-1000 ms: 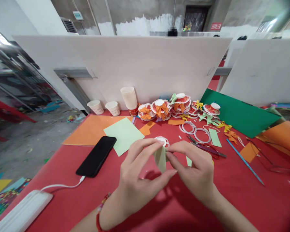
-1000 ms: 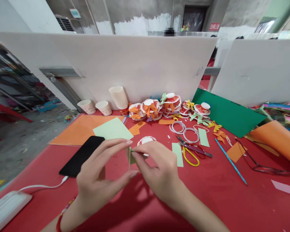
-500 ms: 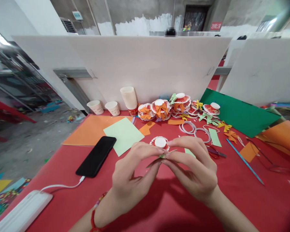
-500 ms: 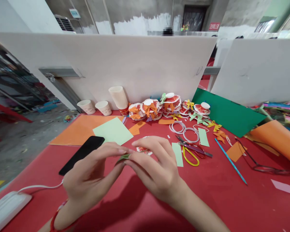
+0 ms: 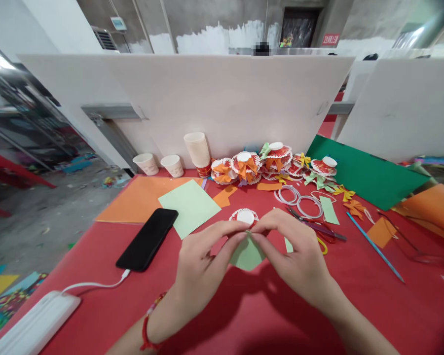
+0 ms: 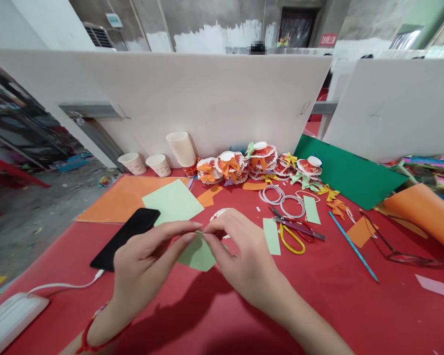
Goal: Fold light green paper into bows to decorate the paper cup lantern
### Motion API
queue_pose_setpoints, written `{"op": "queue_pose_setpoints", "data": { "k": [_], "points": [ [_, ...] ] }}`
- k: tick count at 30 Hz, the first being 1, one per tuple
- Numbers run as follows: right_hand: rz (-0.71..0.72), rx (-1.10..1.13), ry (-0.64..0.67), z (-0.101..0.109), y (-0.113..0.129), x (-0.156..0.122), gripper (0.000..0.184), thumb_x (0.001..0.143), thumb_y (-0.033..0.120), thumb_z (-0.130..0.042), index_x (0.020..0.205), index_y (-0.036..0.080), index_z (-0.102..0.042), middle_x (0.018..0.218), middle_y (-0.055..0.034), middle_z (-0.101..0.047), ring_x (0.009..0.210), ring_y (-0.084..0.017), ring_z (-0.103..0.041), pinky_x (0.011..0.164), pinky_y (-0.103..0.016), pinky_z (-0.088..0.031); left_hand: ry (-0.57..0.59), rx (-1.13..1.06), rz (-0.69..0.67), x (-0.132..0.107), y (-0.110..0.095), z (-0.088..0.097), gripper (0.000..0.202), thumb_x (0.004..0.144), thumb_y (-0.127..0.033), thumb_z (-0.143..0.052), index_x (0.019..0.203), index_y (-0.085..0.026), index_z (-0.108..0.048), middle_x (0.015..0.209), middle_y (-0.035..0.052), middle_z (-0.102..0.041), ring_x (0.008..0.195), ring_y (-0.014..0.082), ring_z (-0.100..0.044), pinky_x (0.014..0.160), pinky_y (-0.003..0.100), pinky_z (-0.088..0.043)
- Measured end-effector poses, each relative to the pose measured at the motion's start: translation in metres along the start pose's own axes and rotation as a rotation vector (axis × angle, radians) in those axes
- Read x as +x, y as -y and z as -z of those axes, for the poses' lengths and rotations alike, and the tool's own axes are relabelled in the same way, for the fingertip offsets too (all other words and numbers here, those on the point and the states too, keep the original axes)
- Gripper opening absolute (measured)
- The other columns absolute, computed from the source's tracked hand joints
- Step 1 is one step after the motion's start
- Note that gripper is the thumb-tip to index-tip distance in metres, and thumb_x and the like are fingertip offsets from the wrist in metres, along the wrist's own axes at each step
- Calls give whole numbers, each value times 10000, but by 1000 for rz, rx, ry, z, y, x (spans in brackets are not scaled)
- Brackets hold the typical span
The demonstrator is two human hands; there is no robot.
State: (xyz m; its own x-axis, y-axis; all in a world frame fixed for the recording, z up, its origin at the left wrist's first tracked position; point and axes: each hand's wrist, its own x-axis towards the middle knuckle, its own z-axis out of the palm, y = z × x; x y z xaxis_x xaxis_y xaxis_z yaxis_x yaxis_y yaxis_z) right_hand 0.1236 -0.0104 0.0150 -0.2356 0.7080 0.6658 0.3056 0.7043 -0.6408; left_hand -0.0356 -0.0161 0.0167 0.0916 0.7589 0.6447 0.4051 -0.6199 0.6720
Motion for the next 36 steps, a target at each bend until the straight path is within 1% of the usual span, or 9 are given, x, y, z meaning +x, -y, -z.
{"op": "queue_pose_setpoints", "data": {
  "k": [2, 6, 9, 13, 16, 21, 27, 33, 36],
  "points": [
    [-63, 24, -5, 2, 0, 1, 128, 843, 63, -566, 784, 176, -563, 732, 6, -583, 667, -102, -558, 628, -210, -488, 71, -67, 114, 2, 1, -1, 136, 741, -99, -667, 830, -183, -727, 756, 14, -761, 612, 125, -669, 579, 172, -538],
    [-115, 36, 12, 2, 0, 2, 118, 847, 71, -552, 794, 176, -552, 740, 8, -579, 666, -98, -553, 623, -205, -483, 208, -248, 323, 4, 1, -2, 100, 767, -165, -642, 719, -165, -730, 593, -5, -689, 491, 84, -558, 441, 136, -452],
    [-51, 16, 28, 1, -2, 1, 112, 844, 58, -564, 852, 169, -578, 780, -4, -595, 708, -107, -564, 652, -217, -487, 229, -346, 430, 3, 0, -2, 115, 770, -196, -640, 713, -165, -734, 562, -16, -645, 471, 65, -484, 407, 124, -402],
    [112, -14, -19, 0, -5, 1, 150, 835, 17, -585, 889, 155, -613, 829, -29, -595, 765, -112, -580, 674, -213, -494, 220, -425, 486, 3, 0, 0, 139, 776, -188, -628, 701, -180, -745, 514, -34, -585, 473, 54, -418, 422, 116, -370],
    [197, -35, -28, 2, -7, 1, 175, 836, -2, -577, 918, 142, -635, 861, -49, -595, 779, -112, -584, 683, -212, -500, 236, -480, 495, 4, 0, 2, 180, 805, -188, -596, 735, -205, -761, 575, -20, -632, 538, 71, -481, 495, 127, -417],
    [276, -10, 39, 6, -11, 0, 196, 850, -12, -540, 949, 123, -641, 905, -78, -629, 835, -129, -596, 733, -232, -515, 258, -520, 490, 5, -2, 6, 201, 820, -170, -579, 788, -234, -767, 649, -13, -676, 655, 101, -563, 600, 140, -462],
    [340, -15, 87, 11, -13, -2, 225, 845, -13, -507, 981, 93, -652, 915, -118, -650, 844, -153, -619, 708, -259, -548, 248, -433, 450, 4, -4, 8, 214, 837, -187, -554, 782, -227, -757, 581, -34, -601, 523, 70, -438, 480, 124, -391],
    [527, -285, 95, 13, -11, -2, 288, 796, -10, -457, 992, 56, -658, 869, -155, -678, 817, -217, -636, 653, -344, -558, 232, -284, 355, 6, -7, 10, 195, 810, -180, -568, 695, -186, -726, 607, -14, -676, 534, 88, -535, 486, 137, -439],
    [493, -240, 23, 10, -8, 0, 273, 787, 8, -486, 977, 81, -668, 870, -145, -683, 804, -208, -640, 663, -344, -563, 200, -167, 258, 7, -8, 10, 194, 808, -154, -561, 675, -174, -700, 573, -15, -672, 494, 91, -551, 444, 140, -431]
  ]
}}
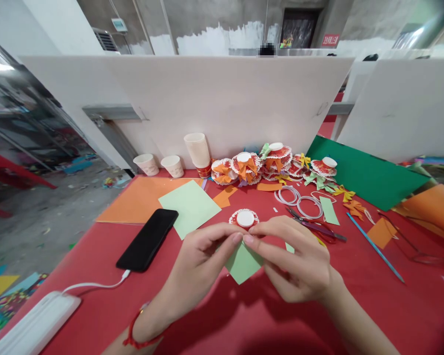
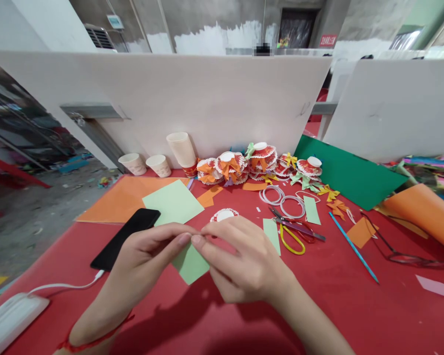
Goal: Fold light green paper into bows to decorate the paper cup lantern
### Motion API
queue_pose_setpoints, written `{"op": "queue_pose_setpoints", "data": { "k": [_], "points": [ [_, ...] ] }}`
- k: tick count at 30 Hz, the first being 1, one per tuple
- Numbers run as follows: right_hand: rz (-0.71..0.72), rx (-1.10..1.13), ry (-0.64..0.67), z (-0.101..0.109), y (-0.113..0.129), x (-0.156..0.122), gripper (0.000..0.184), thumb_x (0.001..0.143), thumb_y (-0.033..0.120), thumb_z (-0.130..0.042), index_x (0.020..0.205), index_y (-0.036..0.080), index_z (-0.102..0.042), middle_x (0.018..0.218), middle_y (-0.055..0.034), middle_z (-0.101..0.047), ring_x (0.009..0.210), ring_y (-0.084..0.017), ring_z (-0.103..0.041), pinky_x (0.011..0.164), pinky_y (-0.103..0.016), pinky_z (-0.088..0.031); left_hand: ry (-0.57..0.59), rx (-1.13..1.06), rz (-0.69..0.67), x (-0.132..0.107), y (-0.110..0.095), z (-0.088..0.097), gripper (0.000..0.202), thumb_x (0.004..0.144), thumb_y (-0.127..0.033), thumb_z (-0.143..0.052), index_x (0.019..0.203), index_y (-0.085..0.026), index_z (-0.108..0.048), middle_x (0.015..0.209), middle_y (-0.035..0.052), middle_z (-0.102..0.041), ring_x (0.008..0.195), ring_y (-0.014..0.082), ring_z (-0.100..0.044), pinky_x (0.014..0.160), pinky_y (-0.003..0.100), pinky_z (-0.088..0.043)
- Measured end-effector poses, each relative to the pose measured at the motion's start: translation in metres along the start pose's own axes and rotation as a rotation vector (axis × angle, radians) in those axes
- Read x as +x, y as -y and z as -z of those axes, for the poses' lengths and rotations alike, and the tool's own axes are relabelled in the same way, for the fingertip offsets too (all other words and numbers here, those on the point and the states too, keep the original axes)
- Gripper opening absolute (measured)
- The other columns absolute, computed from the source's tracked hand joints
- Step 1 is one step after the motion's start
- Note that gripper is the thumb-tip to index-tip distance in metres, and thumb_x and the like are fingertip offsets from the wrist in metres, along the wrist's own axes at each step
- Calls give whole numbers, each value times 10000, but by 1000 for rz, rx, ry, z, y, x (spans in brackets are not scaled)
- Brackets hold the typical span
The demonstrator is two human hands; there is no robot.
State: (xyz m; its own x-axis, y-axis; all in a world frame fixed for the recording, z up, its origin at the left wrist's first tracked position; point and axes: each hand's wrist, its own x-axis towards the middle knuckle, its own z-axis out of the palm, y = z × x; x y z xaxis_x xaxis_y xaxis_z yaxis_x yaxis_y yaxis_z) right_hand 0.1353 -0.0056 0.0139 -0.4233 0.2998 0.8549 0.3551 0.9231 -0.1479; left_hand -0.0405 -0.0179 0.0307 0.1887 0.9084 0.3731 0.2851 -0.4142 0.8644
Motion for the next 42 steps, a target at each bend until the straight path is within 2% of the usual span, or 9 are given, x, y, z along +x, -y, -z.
{"op": "queue_pose_setpoints", "data": {
  "k": [4, 8, 10, 16, 24, 27, 31, 35, 42],
  "points": [
    [-260, 152, -110, -5, 4, 4, 110, 790, 79, -639, 866, 147, -680, 792, -76, -689, 724, -163, -648, 645, -287, -560, -67, 210, -239, -2, 5, -3, 177, 839, -101, -534, 738, -168, -664, 619, -4, -687, 473, 87, -561, 456, 153, -446],
    [-415, 282, -97, -7, 6, 6, 121, 793, 62, -635, 778, 178, -664, 703, -26, -677, 652, -144, -628, 596, -271, -532, -108, 343, -577, -2, 16, -6, 152, 822, -25, -520, 803, -132, -627, 679, 67, -679, 613, 143, -598, 604, 235, -506],
    [-457, 339, -74, -6, 6, 6, 121, 792, 64, -633, 759, 178, -657, 697, -20, -676, 649, -142, -624, 600, -272, -522, -85, 337, -640, -2, 17, -6, 153, 816, -13, -515, 805, -127, -616, 680, 82, -668, 626, 155, -582, 617, 264, -504],
    [-508, 387, -44, -2, 5, 7, 111, 812, 86, -628, 746, 169, -659, 688, -11, -676, 622, -128, -610, 584, -249, -499, 28, 195, -317, 0, 8, 0, 164, 853, -87, -521, 746, -169, -615, 630, -1, -636, 540, 96, -539, 522, 177, -442],
    [-448, 235, -146, -7, 6, 1, 165, 810, 47, -614, 865, 201, -596, 782, -9, -665, 728, -142, -643, 661, -262, -540, -31, -81, 24, 5, 8, -6, 229, 836, -178, -535, 625, -159, -622, 484, -41, -502, 434, 73, -414, 400, 160, -374],
    [-440, 201, -178, -9, 7, 0, 183, 826, 22, -567, 851, 203, -571, 771, -7, -643, 730, -135, -631, 659, -256, -532, -65, -54, -20, 3, 10, -11, 150, 813, -145, -566, 696, -167, -655, 572, -17, -610, 509, 93, -529, 479, 169, -454],
    [-457, 208, -146, -10, 6, 3, 169, 829, 30, -545, 826, 195, -582, 758, -11, -632, 705, -133, -617, 642, -254, -532, -223, -4, -204, -1, 15, -13, 130, 738, -48, -634, 758, -176, -632, 760, 31, -701, 683, 142, -652, 624, 219, -533],
    [-436, 215, -104, -9, 5, 5, 195, 824, 13, -551, 842, 190, -632, 775, -21, -668, 728, -139, -635, 656, -254, -543, -171, 63, -354, 0, 15, -12, 174, 734, 0, -615, 723, -168, -655, 718, 43, -704, 672, 153, -662, 596, 228, -538],
    [-355, 173, -84, -8, 5, 3, 228, 803, 28, -632, 972, 161, -707, 834, -65, -695, 745, -140, -659, 653, -233, -561, -260, 56, -254, -1, 13, -11, 143, 713, -52, -704, 778, -178, -715, 724, 27, -740, 670, 153, -683, 633, 232, -566]
  ]
}}
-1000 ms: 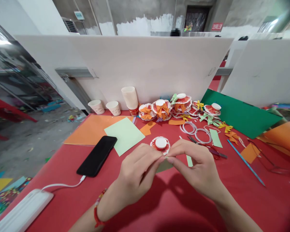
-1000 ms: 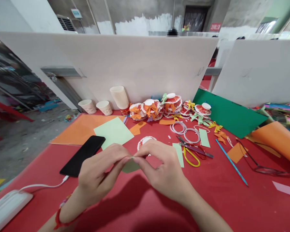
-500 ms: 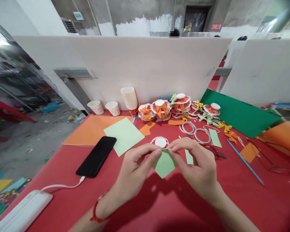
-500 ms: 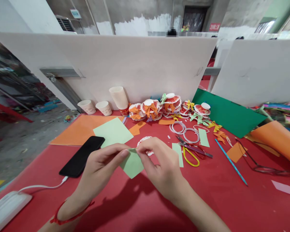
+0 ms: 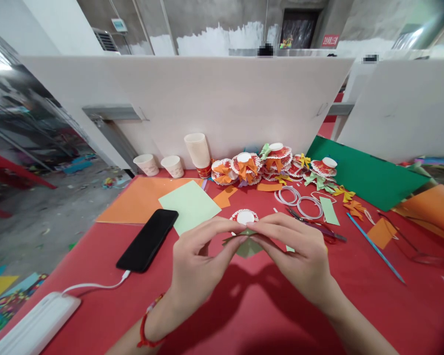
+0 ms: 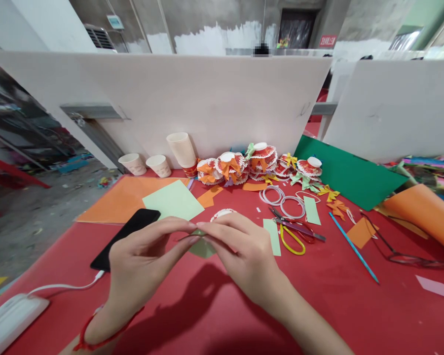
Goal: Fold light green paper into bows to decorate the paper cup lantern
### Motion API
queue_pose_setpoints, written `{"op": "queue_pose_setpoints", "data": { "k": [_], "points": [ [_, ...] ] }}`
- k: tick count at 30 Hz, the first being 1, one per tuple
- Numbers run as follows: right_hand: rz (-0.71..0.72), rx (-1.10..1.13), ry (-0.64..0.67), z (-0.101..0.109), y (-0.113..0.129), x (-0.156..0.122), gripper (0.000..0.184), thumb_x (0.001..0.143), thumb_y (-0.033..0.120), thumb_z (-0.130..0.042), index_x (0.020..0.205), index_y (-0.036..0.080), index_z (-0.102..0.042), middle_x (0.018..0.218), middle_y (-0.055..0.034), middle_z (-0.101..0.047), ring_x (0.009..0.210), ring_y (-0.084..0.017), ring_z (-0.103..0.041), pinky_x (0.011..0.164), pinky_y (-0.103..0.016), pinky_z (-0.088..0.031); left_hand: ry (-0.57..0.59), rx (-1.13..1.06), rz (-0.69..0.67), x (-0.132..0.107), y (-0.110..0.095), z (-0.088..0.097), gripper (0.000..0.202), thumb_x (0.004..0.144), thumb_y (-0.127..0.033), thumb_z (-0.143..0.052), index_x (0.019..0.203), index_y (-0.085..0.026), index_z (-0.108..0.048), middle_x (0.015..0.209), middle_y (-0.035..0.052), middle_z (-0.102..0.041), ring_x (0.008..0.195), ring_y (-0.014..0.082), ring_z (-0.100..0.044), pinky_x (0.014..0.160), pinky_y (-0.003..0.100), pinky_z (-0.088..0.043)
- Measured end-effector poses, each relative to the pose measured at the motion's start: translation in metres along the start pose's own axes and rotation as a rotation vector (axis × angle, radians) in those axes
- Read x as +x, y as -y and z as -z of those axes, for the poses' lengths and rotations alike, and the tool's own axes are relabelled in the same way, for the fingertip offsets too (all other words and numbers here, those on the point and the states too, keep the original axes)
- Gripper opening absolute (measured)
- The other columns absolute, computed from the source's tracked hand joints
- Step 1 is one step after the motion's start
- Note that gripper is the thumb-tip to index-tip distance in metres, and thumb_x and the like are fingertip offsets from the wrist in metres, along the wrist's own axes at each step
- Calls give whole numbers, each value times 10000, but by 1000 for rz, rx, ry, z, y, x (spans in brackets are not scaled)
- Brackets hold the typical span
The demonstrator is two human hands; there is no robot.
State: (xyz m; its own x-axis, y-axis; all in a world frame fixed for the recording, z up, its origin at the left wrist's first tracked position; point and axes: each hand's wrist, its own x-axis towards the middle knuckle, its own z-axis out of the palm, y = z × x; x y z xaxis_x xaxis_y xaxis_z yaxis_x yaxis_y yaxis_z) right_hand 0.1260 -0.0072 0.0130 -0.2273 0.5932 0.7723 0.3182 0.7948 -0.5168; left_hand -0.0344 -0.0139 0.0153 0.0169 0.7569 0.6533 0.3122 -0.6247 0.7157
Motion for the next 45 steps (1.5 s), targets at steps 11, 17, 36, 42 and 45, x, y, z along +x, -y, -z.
{"op": "queue_pose_setpoints", "data": {
  "k": [11, 17, 36, 42, 45],
  "points": [
    [107, -188, -32, 3, -2, -5, 208, 854, 69, -564, 937, 187, -714, 792, -73, -681, 715, -173, -628, 616, -300, -539, 10, 330, -394, -1, 1, 2, 168, 783, -47, -648, 876, -183, -680, 749, 42, -714, 671, 153, -659, 640, 261, -548],
    [124, -270, 49, 3, 0, 0, 143, 893, 80, -509, 873, 146, -634, 797, -89, -649, 722, -177, -594, 649, -302, -506, 65, 386, -468, 0, 5, 1, 154, 820, -16, -566, 866, -153, -617, 760, 66, -671, 716, 161, -627, 671, 268, -520],
    [-416, 149, 171, 1, -2, -4, 315, 802, 119, -608, 1087, 236, -544, 973, -26, -675, 839, -160, -662, 748, -297, -560, 72, -161, 303, 4, 2, 2, 175, 706, -88, -688, 834, -206, -676, 794, -24, -724, 730, 100, -682, 648, 131, -546],
    [-487, 222, 202, -5, -5, -7, 365, 777, 114, -648, 1087, 269, -536, 1010, -1, -676, 844, -149, -665, 721, -269, -551, 9, -207, 321, 5, 1, 2, 183, 695, -77, -705, 804, -223, -680, 714, -58, -699, 654, 60, -643, 594, 85, -514],
    [-524, 272, 165, -5, -6, -5, 333, 746, 113, -680, 1024, 243, -550, 889, 10, -689, 759, -139, -663, 671, -250, -544, 1, -216, 339, 6, 2, 4, 224, 683, -94, -730, 850, -233, -677, 677, -69, -663, 616, 52, -609, 567, 84, -503]
  ]
}}
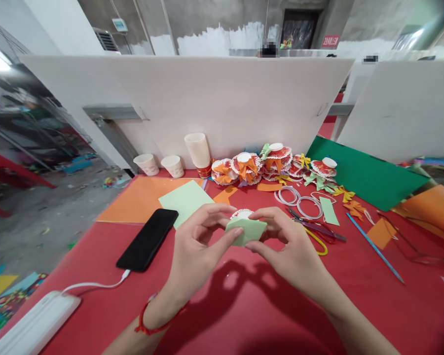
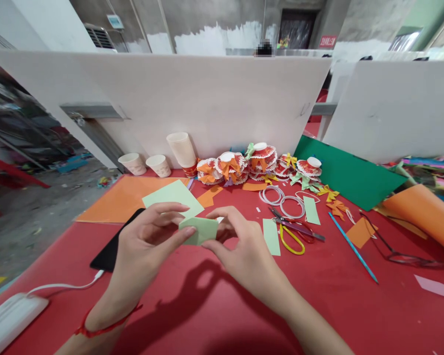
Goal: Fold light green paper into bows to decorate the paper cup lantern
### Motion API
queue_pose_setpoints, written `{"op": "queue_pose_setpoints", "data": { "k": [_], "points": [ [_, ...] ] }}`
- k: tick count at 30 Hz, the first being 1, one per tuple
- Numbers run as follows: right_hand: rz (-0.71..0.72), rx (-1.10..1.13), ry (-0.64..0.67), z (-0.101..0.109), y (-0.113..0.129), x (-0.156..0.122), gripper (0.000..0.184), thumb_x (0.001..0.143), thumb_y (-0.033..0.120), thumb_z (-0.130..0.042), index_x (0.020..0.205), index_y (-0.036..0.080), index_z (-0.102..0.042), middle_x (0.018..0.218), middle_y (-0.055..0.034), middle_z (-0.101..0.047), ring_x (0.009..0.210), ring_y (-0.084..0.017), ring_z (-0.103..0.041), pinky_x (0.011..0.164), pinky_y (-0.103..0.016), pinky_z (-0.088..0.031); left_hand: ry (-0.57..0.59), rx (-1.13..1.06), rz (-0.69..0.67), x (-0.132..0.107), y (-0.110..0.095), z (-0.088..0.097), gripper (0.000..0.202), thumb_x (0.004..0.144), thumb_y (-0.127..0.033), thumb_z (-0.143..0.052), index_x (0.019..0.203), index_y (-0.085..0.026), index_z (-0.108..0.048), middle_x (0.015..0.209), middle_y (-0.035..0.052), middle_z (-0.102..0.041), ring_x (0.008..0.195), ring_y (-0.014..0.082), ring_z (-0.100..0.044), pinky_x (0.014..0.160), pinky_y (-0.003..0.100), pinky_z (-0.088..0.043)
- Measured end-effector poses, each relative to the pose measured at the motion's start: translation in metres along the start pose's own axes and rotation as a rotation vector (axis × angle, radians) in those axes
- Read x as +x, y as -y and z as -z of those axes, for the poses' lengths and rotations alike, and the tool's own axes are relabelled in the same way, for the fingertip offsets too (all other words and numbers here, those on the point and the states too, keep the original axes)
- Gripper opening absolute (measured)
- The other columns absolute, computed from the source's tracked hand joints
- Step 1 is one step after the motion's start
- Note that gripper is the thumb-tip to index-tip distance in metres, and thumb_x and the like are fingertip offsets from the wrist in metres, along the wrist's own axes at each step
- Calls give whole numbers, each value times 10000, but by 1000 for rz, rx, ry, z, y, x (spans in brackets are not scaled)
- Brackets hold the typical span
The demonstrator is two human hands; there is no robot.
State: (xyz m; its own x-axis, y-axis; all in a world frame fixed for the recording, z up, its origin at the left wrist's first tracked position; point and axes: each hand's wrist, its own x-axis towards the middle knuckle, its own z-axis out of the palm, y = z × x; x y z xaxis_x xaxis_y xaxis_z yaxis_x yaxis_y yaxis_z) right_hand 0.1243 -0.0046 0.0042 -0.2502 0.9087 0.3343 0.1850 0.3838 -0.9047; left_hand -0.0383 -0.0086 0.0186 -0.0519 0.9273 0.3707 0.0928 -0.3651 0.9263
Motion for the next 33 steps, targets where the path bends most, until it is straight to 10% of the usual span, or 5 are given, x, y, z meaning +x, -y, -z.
{"op": "queue_pose_setpoints", "data": {
  "k": [10, 20, 33],
  "points": [
    [-4, -92, 36, 5, 6, 6, 164, 816, 125, -582, 669, 186, -544, 604, 30, -606, 561, -100, -556, 567, -211, -443, -57, -134, 100, 4, 8, 4, 216, 687, -159, -742, 883, -224, -678, 691, -54, -592, 617, 52, -562, 545, 94, -492],
    [-77, -150, 179, 8, 8, 7, 175, 860, 167, -530, 686, 188, -528, 635, 16, -600, 600, -114, -552, 580, -216, -426, -233, 197, -270, 0, 11, -1, 146, 741, -89, -655, 786, -226, -677, 731, -43, -695, 638, 90, -648, 612, 168, -541],
    [56, -278, 77, -1, 8, -3, 254, 820, 160, -594, 613, 194, -451, 576, 43, -529, 524, -95, -460, 505, -201, -355, 123, 22, 83, -2, 14, -6, 232, 779, -262, -670, 965, -216, -539, 974, 24, -635, 904, 144, -619, 810, 249, -512]
  ]
}}
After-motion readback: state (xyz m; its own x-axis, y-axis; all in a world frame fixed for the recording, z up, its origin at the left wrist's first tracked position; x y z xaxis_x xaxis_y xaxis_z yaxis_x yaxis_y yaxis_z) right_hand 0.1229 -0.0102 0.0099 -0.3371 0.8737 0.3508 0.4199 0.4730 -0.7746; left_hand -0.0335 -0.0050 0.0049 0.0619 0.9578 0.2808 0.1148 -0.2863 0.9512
